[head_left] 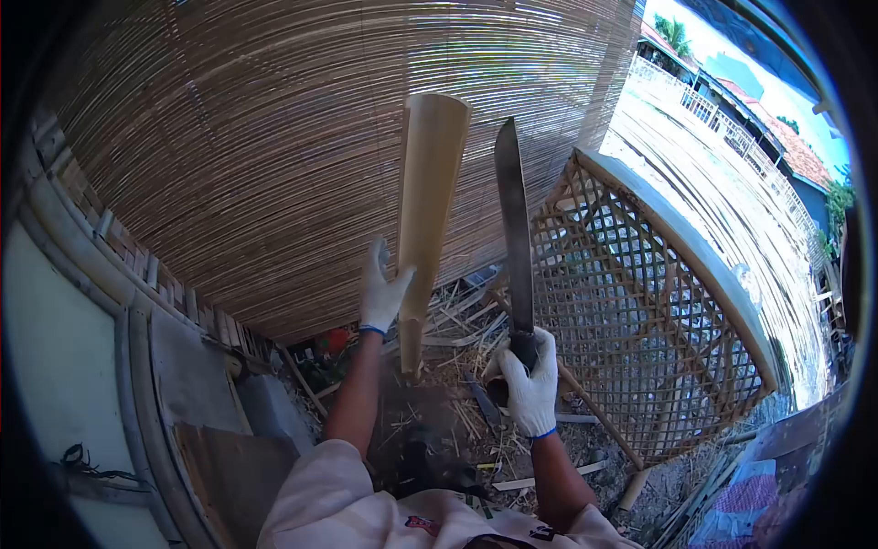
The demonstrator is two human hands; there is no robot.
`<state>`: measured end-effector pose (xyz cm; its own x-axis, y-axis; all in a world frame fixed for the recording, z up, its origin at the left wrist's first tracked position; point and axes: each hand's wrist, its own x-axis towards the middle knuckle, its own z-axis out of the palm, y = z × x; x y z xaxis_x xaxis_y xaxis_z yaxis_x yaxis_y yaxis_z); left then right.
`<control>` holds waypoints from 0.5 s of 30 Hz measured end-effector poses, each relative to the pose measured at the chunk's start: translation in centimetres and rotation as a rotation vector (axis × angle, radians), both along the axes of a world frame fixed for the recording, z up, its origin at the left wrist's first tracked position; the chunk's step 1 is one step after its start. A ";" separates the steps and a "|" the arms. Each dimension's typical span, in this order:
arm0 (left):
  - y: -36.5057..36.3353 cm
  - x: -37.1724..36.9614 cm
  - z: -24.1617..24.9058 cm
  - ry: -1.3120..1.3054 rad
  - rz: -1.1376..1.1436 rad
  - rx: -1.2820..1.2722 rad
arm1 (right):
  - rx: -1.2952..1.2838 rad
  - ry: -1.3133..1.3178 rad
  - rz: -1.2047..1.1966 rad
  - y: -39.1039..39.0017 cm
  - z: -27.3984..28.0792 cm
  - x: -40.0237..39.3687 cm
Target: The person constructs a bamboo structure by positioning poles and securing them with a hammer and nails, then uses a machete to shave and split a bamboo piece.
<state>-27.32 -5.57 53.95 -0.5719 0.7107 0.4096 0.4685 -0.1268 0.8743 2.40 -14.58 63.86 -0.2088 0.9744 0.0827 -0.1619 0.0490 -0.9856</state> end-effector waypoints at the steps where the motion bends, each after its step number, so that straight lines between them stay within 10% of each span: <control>1: 0.2 0.3 2.7 0.037 -0.059 -0.105 | 0.014 0.066 0.024 0.2 1.5 -0.2; 5: -0.1 2.9 3.4 0.355 0.040 -0.345 | 0.177 0.054 -0.069 0.6 6.9 -0.4; 15: -13.1 9.8 -2.4 0.221 0.309 -0.235 | 0.572 -0.164 -0.084 -5.8 13.0 0.1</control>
<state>-17.55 -18.68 51.50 -0.6891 0.6087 0.3933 0.6319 0.2391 0.7373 2.47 -20.37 76.91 -0.1878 0.7983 0.5722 0.0174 0.5852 -0.8107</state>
